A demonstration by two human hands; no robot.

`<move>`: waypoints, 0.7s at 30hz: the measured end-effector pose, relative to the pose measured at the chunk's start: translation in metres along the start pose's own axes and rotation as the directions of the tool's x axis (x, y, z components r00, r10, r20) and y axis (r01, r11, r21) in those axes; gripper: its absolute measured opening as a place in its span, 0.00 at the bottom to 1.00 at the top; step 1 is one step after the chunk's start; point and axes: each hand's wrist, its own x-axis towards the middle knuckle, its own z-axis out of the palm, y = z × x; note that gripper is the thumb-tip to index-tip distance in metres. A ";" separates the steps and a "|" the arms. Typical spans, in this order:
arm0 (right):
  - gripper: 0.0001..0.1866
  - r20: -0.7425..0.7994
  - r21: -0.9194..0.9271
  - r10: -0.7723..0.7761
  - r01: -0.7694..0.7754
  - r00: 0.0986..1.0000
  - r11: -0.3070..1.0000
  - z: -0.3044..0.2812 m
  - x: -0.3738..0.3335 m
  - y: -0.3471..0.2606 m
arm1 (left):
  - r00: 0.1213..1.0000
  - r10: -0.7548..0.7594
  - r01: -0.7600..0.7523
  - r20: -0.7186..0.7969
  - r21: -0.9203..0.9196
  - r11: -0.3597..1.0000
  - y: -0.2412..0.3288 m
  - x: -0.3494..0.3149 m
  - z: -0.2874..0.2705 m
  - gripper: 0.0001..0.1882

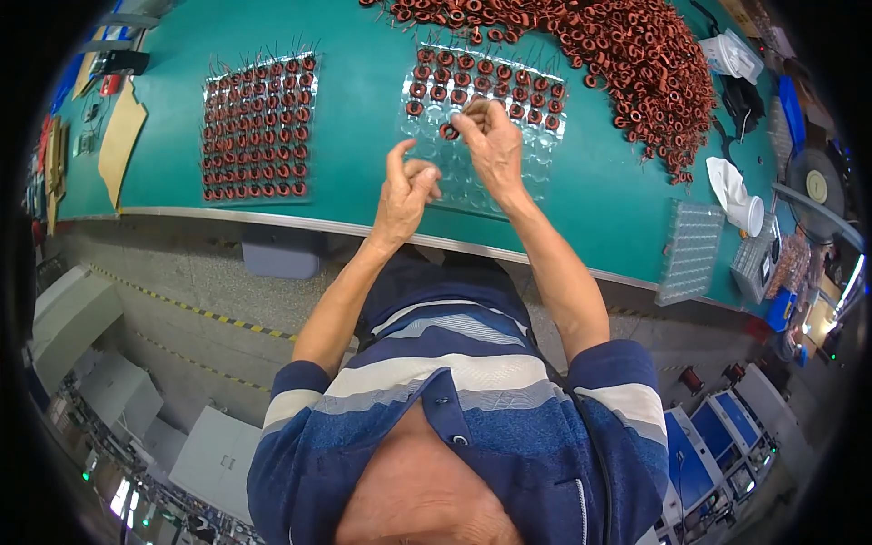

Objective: Picking up small toroidal electronic components from a pile and organizing them into a transparent plastic sorting tray.

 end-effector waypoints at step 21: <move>0.25 -0.317 -0.896 -0.537 -0.062 0.782 0.439 -0.307 0.142 0.045 | 0.991 -0.091 0.086 -0.100 -0.053 0.995 0.048 -0.027 -0.067 0.11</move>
